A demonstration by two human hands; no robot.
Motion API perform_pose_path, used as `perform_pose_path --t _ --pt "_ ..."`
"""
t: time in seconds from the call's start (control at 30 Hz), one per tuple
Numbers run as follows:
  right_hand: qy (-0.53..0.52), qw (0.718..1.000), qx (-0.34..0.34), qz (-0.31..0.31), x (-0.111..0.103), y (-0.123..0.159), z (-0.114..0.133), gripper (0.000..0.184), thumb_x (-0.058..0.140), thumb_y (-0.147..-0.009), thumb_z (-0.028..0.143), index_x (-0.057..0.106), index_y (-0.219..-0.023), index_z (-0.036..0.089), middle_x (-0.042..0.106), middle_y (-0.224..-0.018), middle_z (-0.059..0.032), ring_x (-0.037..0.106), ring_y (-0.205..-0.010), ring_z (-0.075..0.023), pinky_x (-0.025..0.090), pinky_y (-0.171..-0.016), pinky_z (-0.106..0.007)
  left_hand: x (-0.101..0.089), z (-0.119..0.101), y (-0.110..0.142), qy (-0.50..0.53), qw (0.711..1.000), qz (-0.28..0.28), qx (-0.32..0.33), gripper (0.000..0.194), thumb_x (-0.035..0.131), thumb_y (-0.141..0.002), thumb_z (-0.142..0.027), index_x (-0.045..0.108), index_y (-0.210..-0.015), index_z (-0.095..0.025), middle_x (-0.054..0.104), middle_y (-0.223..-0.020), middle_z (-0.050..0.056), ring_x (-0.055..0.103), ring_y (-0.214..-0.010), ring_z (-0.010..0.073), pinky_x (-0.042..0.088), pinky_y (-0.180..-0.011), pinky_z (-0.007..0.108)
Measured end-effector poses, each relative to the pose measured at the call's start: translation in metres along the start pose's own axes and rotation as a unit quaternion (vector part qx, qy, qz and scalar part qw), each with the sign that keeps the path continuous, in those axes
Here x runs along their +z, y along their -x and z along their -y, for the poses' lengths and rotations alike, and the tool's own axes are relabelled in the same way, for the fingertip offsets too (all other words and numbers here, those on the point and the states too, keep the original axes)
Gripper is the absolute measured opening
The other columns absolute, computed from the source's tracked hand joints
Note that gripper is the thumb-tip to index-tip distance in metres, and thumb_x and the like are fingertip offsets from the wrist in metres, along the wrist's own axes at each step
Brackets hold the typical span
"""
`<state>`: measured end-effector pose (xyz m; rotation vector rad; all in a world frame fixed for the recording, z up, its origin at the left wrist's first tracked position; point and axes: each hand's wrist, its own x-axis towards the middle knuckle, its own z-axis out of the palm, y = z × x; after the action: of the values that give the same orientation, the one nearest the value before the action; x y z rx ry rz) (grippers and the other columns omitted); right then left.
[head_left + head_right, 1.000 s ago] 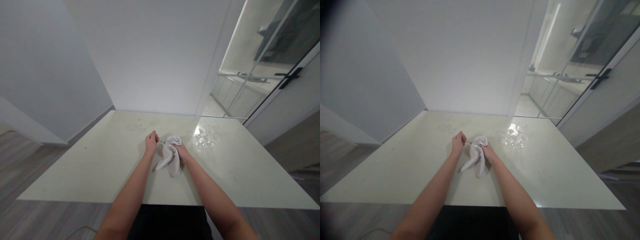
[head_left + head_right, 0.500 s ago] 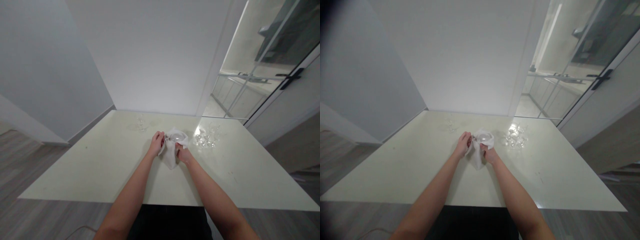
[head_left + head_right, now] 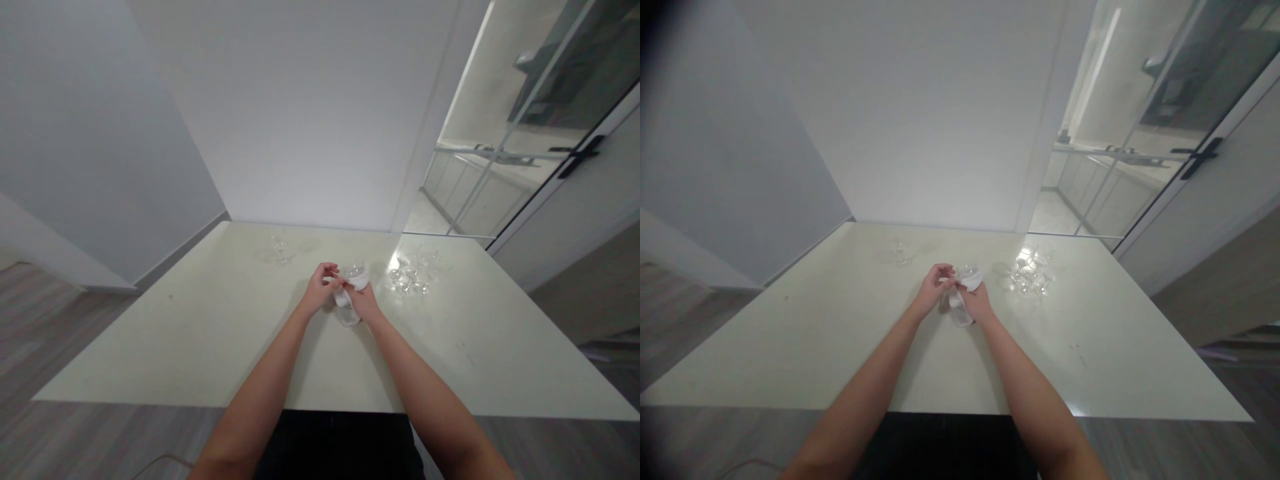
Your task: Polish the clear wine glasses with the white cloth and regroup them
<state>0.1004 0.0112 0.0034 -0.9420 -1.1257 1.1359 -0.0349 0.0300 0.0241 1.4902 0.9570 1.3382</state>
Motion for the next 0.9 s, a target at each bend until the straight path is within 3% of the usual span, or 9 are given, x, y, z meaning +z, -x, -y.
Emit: perform_pose_path --t 0.1,0.27,0.33,0.47,0.53,0.63,0.7,0.83,0.9 --pt "0.024 0.995 0.035 0.093 0.001 0.009 0.003 0.027 0.071 -0.068 0.029 0.067 -0.093 0.018 0.07 -0.09 -0.0015 0.061 -0.079 -0.0149 0.047 -0.075 -0.026 -0.001 -0.003 0.003 0.061 0.998 0.019 -0.022 0.046 0.077 -0.064 -0.038 0.058 -0.101 -0.017 0.063 -0.094 0.005 0.059 -0.087 0.0162 0.045 -0.073 0.026" --pt "-0.095 0.95 0.233 0.186 -0.008 0.022 0.012 0.041 0.08 -0.058 0.033 0.065 -0.093 0.018 0.069 -0.085 -0.0021 0.061 -0.069 -0.0152 0.048 -0.068 -0.028 -0.006 -0.009 0.008 0.227 0.958 0.152 -0.092 0.054 0.078 -0.062 -0.043 0.064 -0.105 -0.014 0.067 -0.098 0.01 0.062 -0.09 0.0199 0.045 -0.081 0.031" --pt "-0.093 0.958 0.21 0.169 -0.005 0.021 0.011 0.039 0.079 -0.061 0.033 0.064 -0.096 0.019 0.069 -0.088 -0.0018 0.062 -0.073 -0.0155 0.049 -0.071 -0.028 -0.005 -0.01 0.007 0.253 0.95 0.154 -0.098 0.059 0.078 -0.061 -0.044 0.063 -0.11 -0.014 0.066 -0.102 0.011 0.061 -0.092 0.0207 0.045 -0.082 0.031" --pt "0.007 0.99 0.08 0.116 0.003 0.017 0.006 0.032 0.075 -0.067 0.029 0.065 -0.096 0.021 0.069 -0.096 -0.0013 0.061 -0.092 -0.0166 0.046 -0.085 -0.029 -0.001 -0.013 0.006 0.18 0.98 0.047 -0.066 0.054 0.081 -0.06 -0.034 0.064 -0.108 -0.016 0.065 -0.09 0.005 0.06 -0.081 0.0143 0.045 -0.074 0.025" --pt "0.007 0.98 0.126 0.155 0.001 0.018 0.006 0.034 0.076 -0.065 0.03 0.065 -0.095 0.02 0.069 -0.09 -0.0011 0.061 -0.085 -0.0166 0.047 -0.08 -0.029 -0.002 -0.013 0.007 0.177 0.981 0.049 -0.056 0.054 0.082 -0.059 -0.035 0.064 -0.106 -0.015 0.064 -0.082 0.002 0.058 -0.074 0.0124 0.044 -0.069 0.023" --pt "-0.066 0.941 0.253 0.215 -0.004 0.024 0.01 0.039 0.079 -0.06 0.036 0.065 -0.091 0.017 0.068 -0.08 -0.0011 0.061 -0.068 -0.0152 0.048 -0.067 -0.029 -0.002 -0.014 0.009 0.242 0.962 0.117 -0.053 0.064 0.082 -0.055 -0.044 0.062 -0.108 -0.014 0.066 -0.086 0.006 0.061 -0.078 0.0157 0.045 -0.07 0.026" --pt "-0.101 0.938 0.262 0.202 -0.003 0.025 0.01 0.041 0.08 -0.058 0.036 0.065 -0.091 0.018 0.068 -0.081 -0.0013 0.061 -0.067 -0.0152 0.049 -0.067 -0.029 -0.002 -0.014 0.01 0.263 0.955 0.125 -0.06 0.067 0.083 -0.054 -0.045 0.061 -0.11 -0.015 0.067 -0.094 0.009 0.062 -0.083 0.0178 0.047 -0.073 0.027" --pt "-0.047 0.986 0.111 0.115 0.006 0.018 0.006 0.034 0.077 -0.065 0.031 0.066 -0.096 0.022 0.069 -0.095 -0.0007 0.062 -0.086 -0.0157 0.047 -0.083 -0.029 0.002 -0.011 0.006 0.203 0.974 0.038 -0.088 0.057 0.084 -0.056 -0.035 0.061 -0.105 -0.016 0.068 -0.095 0.006 0.064 -0.082 0.0159 0.048 -0.076 0.028" --pt "-0.028 0.99 0.098 0.099 0.005 0.016 0.006 0.032 0.077 -0.064 0.029 0.066 -0.094 0.021 0.069 -0.094 -0.0002 0.062 -0.087 -0.0153 0.046 -0.084 -0.028 0.002 -0.008 0.004 0.175 0.979 0.014 -0.1 0.049 0.084 -0.056 -0.033 0.063 -0.097 -0.015 0.069 -0.087 0.005 0.064 -0.079 0.0153 0.048 -0.076 0.028"
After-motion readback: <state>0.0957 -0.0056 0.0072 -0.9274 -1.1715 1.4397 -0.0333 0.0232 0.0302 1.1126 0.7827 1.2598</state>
